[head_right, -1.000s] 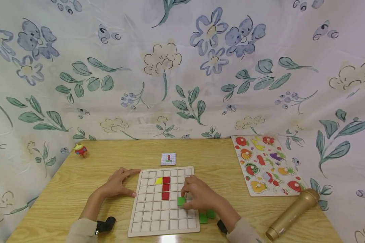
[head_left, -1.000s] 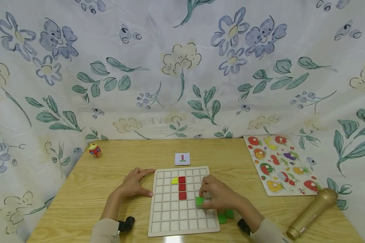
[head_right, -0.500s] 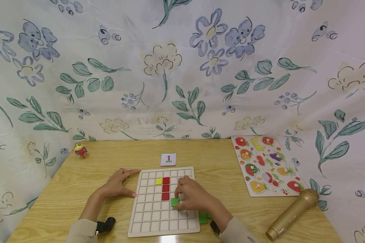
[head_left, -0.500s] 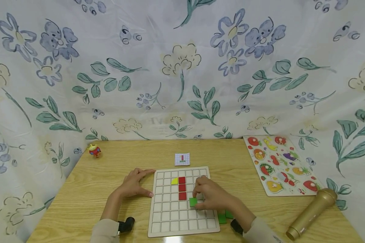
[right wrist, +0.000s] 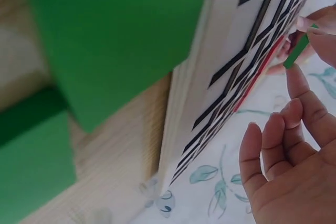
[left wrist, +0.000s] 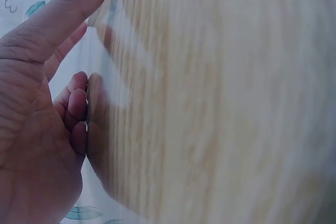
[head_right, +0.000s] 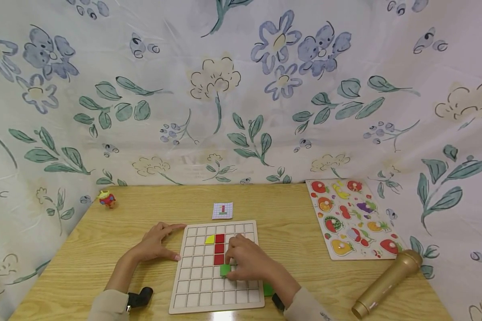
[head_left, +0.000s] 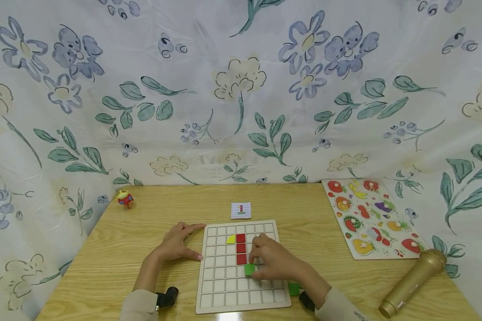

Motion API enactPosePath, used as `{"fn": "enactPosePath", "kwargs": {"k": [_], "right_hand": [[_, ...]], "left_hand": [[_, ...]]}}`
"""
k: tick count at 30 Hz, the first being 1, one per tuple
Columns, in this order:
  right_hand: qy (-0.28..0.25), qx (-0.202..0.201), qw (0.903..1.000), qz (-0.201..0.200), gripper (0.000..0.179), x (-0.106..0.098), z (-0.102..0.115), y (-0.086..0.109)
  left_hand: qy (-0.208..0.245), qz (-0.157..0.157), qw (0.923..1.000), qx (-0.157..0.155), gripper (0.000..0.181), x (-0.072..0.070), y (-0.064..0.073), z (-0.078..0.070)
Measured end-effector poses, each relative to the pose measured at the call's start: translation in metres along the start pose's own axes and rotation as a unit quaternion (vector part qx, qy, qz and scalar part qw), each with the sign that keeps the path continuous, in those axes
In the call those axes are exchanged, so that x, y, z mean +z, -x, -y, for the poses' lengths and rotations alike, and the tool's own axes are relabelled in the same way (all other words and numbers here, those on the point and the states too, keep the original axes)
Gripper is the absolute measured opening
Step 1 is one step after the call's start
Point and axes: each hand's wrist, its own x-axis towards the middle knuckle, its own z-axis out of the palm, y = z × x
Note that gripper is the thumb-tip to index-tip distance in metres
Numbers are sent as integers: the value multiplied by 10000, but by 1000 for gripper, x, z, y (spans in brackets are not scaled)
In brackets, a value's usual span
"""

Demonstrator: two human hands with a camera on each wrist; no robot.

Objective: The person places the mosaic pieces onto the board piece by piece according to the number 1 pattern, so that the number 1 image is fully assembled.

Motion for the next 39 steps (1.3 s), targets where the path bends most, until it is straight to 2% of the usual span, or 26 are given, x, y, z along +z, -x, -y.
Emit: {"fn": "enactPosePath", "kwargs": {"k": [16,25,39], "right_hand": [[295,-315,9991,48,19,7,16,-16],[353,-209,9990,174,17,8,26,-23],[908,-248,9954,180,20,18,29,-29]], "left_hand": [[-64,-13,10000,-39,94,1,0,-1],[-133,-7,9999,-48,94,1,0,-1],[-61,-23,10000,-55,94,0,1,-1]]}}
